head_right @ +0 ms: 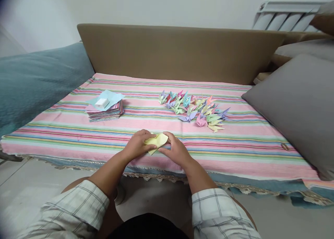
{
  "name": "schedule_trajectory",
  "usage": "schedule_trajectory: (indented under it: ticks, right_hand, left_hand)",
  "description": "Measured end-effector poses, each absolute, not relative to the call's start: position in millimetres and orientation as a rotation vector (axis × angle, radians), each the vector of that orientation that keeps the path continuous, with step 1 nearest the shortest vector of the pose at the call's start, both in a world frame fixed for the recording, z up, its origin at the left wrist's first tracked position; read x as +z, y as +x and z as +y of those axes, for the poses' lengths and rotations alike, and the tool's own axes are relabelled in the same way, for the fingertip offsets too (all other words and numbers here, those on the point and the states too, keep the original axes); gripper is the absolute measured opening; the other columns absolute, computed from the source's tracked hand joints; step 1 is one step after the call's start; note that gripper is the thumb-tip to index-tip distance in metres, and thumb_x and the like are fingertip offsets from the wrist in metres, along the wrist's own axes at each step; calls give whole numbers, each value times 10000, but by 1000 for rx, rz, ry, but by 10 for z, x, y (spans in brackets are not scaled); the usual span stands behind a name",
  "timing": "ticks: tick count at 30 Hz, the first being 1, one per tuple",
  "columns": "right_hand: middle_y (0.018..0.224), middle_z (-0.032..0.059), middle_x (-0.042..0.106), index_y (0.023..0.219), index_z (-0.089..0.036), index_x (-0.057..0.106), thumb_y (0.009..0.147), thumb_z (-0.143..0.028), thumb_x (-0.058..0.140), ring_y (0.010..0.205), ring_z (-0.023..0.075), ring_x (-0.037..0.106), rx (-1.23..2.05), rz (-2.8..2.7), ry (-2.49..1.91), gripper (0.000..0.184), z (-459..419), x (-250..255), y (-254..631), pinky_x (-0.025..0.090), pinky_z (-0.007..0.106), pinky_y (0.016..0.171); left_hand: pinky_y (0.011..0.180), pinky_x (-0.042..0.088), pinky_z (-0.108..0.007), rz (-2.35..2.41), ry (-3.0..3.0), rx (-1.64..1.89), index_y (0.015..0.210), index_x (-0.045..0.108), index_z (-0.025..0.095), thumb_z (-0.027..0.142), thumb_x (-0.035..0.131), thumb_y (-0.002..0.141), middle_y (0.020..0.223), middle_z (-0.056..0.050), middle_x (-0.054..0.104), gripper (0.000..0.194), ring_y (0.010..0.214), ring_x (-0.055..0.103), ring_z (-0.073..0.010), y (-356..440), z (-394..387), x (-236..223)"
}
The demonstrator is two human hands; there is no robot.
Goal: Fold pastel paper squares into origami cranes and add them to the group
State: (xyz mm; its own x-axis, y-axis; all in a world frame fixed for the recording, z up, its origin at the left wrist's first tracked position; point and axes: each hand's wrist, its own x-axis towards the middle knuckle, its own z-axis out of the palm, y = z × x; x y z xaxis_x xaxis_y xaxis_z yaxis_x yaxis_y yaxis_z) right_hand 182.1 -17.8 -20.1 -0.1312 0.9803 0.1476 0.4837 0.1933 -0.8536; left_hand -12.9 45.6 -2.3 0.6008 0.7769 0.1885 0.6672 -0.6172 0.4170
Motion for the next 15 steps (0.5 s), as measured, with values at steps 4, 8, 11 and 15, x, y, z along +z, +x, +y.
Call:
schedule_trajectory:
  ticks: [4,8,11,15]
  right_hand:
    - [1225,107,551,1325,-213,322,807,-366,557,1087,193,553,1060,-1641,-1224,589,-137,-246,1893,442,335,888]
    - [1101,80,614,1275,-205,394,815,-365,533,996,181,588,1070,-1616,-1238,506,-115,-264,1896,458,330,852]
    - [998,49,638,1206,-204,465,796,-377,540,914,175,600,980,-1609,-1351,451,-122,-237,1868,467,319,809]
    - [923,28,643,1146,-214,524,788,-373,522,833,171,598,845,-1620,-1473,392,-145,-169,1810,469,309,756]
  left_hand:
    - [834,402,-346,1161,2521,528,1121,630,239,447,672,706,984,-62,594,466,930,537,-223,-133,458,-42]
    - [829,403,-345,1159,2512,550,1114,635,255,449,674,702,981,-57,594,458,931,537,-220,-137,458,-58]
    - [827,399,-340,1161,2507,560,1105,642,256,444,676,701,975,-55,597,446,934,536,-217,-136,454,-62]
    - [825,395,-339,1157,2504,565,1096,647,273,440,665,715,965,-48,599,416,927,535,-211,-139,455,-73]
